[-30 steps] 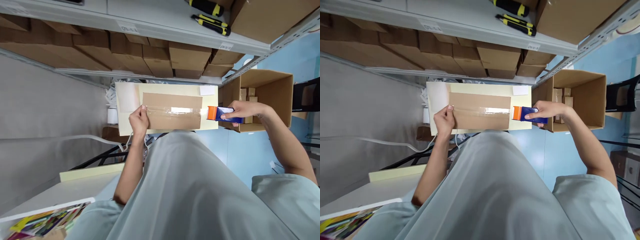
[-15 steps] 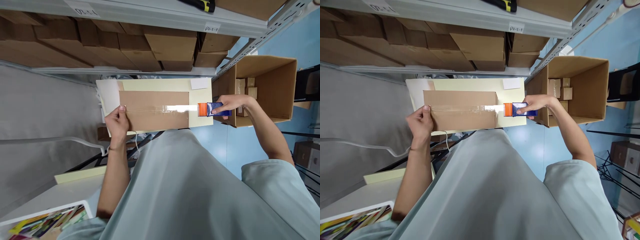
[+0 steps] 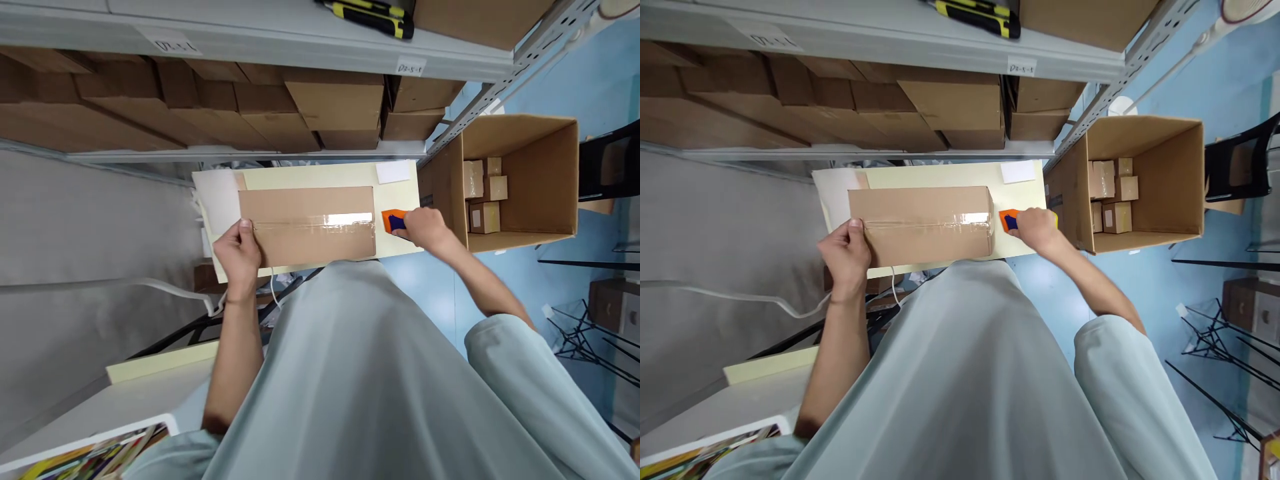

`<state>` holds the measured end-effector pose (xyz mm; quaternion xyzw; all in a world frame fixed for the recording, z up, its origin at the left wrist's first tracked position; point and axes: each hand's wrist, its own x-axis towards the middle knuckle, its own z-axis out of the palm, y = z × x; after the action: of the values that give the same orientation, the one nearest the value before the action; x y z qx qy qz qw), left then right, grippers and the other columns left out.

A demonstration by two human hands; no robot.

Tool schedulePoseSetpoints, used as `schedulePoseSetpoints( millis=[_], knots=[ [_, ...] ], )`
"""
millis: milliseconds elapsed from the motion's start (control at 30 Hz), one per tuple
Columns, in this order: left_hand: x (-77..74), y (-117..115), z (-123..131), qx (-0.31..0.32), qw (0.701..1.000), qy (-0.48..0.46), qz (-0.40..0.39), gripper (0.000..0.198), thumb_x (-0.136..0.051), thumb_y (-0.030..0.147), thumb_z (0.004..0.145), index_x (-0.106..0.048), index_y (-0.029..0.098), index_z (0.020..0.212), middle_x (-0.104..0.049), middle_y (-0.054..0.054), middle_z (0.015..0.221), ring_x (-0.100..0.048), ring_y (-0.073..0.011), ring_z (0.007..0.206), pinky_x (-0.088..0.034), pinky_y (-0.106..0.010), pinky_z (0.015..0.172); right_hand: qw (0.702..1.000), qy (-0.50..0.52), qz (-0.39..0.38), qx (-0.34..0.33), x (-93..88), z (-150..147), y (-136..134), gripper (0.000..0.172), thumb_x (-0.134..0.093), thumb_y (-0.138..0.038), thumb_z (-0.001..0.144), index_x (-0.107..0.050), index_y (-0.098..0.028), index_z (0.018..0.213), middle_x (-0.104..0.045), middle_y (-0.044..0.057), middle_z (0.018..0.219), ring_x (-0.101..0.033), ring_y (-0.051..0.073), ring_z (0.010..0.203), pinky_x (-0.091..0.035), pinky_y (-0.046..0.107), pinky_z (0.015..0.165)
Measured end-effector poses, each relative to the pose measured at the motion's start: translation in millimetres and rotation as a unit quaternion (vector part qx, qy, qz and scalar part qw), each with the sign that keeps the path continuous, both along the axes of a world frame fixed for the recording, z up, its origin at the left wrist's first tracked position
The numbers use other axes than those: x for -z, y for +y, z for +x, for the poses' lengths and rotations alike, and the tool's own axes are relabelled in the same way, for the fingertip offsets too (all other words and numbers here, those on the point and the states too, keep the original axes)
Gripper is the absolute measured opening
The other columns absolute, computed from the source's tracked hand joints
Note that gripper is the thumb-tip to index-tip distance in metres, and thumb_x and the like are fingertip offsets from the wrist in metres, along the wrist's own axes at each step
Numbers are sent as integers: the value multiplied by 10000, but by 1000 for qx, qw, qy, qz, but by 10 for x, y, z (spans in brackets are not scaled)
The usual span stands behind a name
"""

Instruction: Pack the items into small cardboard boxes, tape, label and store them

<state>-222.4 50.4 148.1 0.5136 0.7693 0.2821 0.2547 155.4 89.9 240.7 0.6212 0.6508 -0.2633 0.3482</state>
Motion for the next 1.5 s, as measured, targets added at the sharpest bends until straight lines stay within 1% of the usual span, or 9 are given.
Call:
schedulePoseSetpoints(
  millis=[100, 200, 300, 400, 633, 833, 967, 1200, 1500],
  knots=[
    [29, -19, -2, -9, 1000, 8, -9, 387, -460, 385, 1053, -635, 156, 796, -559, 0, 703, -509, -166, 740, -421, -269, 719, 997, -48, 48, 33, 145, -58, -229, 376, -640, -485, 1087, -778, -141, 1153, -804, 229, 1159, -785, 337, 1087, -556, 357, 845],
    [36, -30, -21, -26, 1000, -7, 6, 439, -464, 451, 1055, -751, 122, 1110, -775, -133, 1041, -702, -272, 1031, -548, -363, 961, 992, -29, 92, 77, 188, -3, -403, 484, -607, -553, 1092, -771, -101, 1149, -795, 269, 1130, -785, 366, 1089, -551, 370, 861],
    [-63, 2, 20, -37, 996, 0, 86, 570, -465, 501, 1066, -652, 140, 1466, -684, -205, 1484, -609, -342, 1434, -442, -496, 1247, 981, -20, 170, 90, 75, 51, -446, 544, -570, -579, 1099, -746, -68, 1160, -790, 296, 1096, -786, 397, 1084, -550, 385, 852],
    [-309, 104, 240, 5, 984, -7, 180, 543, -401, 467, 1108, -635, 193, 1513, -669, -165, 1537, -571, -319, 1502, -343, -565, 1335, 964, -12, 243, 108, -162, 22, -304, 572, -571, -628, 1085, -702, -88, 1221, -798, 271, 1073, -799, 402, 1050, -548, 378, 818],
    [-1054, 685, 1072, 249, 895, -37, 369, 387, -479, 331, 1124, -711, 239, 1421, -745, -98, 1438, -647, -268, 1419, -440, -563, 1293, 921, 147, 360, 37, -816, -470, 546, 456, -515, -446, 1105, -541, -124, 1425, -787, 204, 1188, -788, 371, 1077, -562, 383, 868],
    [-1316, 1407, 998, 182, 896, 1, 405, 402, -511, 230, 1069, -704, 189, 1419, -642, -174, 1541, -665, -322, 1376, -578, -534, 1164, 875, 283, 374, -122, -1070, -1105, 1568, 336, -470, -288, 1077, -525, -126, 1366, -735, 206, 1239, -734, 319, 1111, -568, 409, 968],
    [-1433, 1685, 753, 155, 904, 10, 399, 507, -507, 50, 948, -720, 173, 1391, -665, -183, 1490, -659, -330, 1387, -583, -525, 1171, 884, 233, 371, -159, -1113, -1561, 2187, 287, -492, -216, 1046, -569, -148, 1314, -720, 200, 1321, -696, 304, 1211, -526, 384, 1052],
    [-1488, 1416, 475, 167, 895, -46, 410, 629, -473, -24, 905, -748, 268, 1389, -746, -106, 1360, -784, -225, 1156, -655, -371, 1050, 914, 167, 350, -123, -1065, -2127, 2738, 298, -594, -190, 1002, -634, -156, 1295, -763, 165, 1285, -725, 291, 1199, -521, 325, 988],
    [-1183, 889, 9, 117, 922, -99, 355, 379, -522, 142, 980, -773, 240, 1247, -786, -87, 1237, -808, -204, 1022, -687, -320, 918, 910, 140, 377, -96, -906, -2199, 2734, 485, -543, -245, 1039, -551, -49, 1483, -663, 271, 1464, -622, 332, 1383, -456, 396, 1166]
  ],
)
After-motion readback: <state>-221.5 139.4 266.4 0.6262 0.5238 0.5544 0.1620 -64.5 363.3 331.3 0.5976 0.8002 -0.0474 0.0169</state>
